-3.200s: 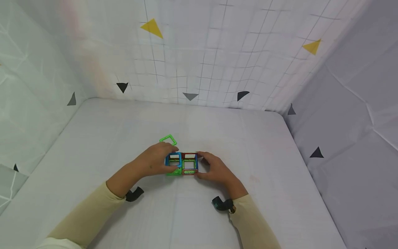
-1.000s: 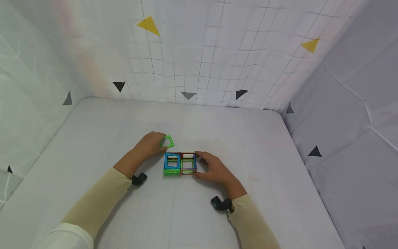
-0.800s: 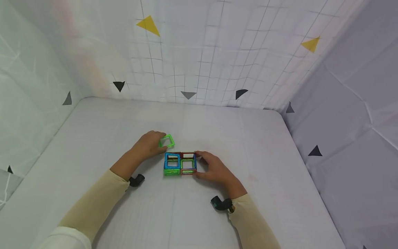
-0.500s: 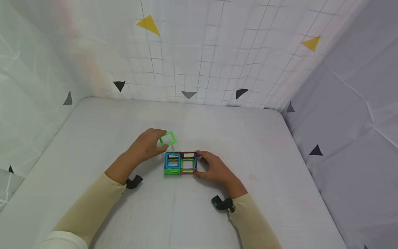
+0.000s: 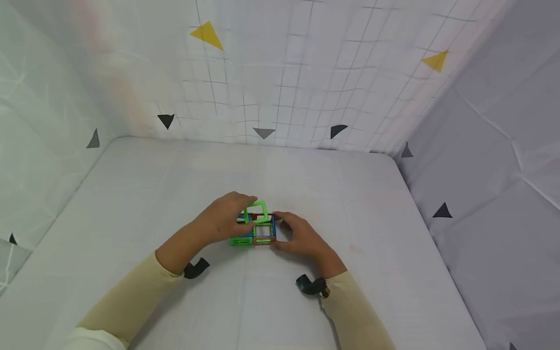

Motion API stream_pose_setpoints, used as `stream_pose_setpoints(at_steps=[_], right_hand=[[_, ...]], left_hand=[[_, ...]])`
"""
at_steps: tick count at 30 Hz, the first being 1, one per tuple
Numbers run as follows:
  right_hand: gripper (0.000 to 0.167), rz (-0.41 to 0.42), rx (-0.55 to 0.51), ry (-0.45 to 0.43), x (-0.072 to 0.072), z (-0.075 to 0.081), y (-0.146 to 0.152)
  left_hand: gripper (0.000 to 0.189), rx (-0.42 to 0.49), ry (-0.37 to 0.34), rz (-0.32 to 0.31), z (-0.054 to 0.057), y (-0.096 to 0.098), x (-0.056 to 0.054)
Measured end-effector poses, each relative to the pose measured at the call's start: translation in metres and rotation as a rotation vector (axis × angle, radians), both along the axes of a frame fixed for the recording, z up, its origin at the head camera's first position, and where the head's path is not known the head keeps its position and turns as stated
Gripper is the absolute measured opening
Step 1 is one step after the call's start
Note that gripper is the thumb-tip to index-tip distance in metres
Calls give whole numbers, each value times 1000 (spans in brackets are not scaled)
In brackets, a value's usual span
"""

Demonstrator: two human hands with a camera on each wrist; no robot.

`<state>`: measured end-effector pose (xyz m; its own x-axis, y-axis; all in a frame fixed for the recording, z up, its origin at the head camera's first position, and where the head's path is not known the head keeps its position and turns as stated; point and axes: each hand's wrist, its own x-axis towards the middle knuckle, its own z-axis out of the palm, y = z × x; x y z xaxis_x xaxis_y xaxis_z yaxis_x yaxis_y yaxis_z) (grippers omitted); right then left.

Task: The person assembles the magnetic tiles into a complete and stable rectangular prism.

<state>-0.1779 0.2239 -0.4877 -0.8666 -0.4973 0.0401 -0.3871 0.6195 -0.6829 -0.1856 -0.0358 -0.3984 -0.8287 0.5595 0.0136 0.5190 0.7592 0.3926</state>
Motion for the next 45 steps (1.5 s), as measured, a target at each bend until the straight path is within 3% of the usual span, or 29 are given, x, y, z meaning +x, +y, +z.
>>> stream_pose_setpoints(at_steps=[8,17,45], right_hand=[[74,2,3,2,-1,0,0],[76,3,1,8,-1,-1,0],[74,6,-4,13,0,1,0]], left_hand=[[67,1,-48,-22,-3,10,5],[73,-58,-42,-41,-4,16,10],[72,-80,-70,-106,-8,16,4]])
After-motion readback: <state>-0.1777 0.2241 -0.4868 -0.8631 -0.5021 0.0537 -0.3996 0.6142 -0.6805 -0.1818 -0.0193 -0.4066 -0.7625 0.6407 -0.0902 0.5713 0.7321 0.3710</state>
